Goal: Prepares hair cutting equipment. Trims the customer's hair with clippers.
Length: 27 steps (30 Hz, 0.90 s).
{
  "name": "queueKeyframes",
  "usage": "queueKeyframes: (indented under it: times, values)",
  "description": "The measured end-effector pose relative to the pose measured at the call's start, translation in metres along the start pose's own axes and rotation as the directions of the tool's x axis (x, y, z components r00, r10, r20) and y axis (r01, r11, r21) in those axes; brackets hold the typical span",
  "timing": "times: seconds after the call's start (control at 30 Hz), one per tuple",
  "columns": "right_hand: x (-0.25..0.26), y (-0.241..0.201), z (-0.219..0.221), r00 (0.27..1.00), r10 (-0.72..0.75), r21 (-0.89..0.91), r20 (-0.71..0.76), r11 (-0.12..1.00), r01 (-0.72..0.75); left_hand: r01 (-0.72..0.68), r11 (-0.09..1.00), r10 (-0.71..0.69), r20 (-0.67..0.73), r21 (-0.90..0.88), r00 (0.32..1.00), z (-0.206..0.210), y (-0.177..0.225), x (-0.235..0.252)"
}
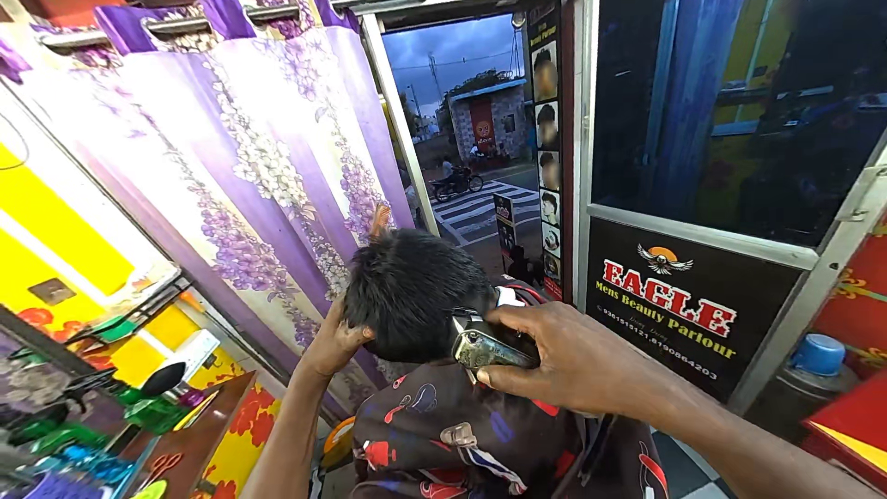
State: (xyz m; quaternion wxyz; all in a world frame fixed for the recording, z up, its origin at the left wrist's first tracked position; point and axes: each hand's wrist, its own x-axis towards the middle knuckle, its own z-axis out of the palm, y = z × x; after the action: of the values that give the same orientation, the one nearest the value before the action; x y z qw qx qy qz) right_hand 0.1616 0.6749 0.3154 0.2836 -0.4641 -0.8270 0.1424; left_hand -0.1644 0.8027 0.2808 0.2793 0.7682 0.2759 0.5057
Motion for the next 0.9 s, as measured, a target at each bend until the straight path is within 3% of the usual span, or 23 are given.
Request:
queueKeyframes:
  times: [0.2,0.37,0.5,0.53,0.7,0.9]
  values:
    - [-0.014,0.008,0.014,0.974,0.225,-0.055,-0.009,0.973,-0.225,-0.008,0.999,0.008,-0.001,0.035,1.000,0.002,0.000,0.004]
    - [-0.010,-0.005,0.023,0.985,0.152,-0.046,-0.076,0.987,-0.156,-0.003,0.999,0.003,0.005,0.039,1.000,0.005,0.006,0.006]
    - [-0.014,-0.004,0.042,0.941,-0.170,-0.197,-0.293,0.974,0.115,-0.002,0.998,0.003,-0.006,0.062,1.000,0.007,0.009,0.007]
    - [-0.018,-0.001,0.045,0.932,-0.179,-0.217,-0.316,0.970,0.112,-0.007,0.996,0.008,-0.009,0.085,1.000,0.008,0.010,0.007]
    - [-0.029,0.004,0.044,0.943,0.084,-0.221,-0.323,0.962,-0.161,0.008,0.993,-0.008,-0.005,0.117,1.000,0.011,0.015,0.007]
    - [-0.020,-0.013,0.054,0.939,0.048,-0.211,-0.342,0.969,-0.126,-0.030,0.994,0.026,0.035,0.104,0.999,0.013,0.019,0.015]
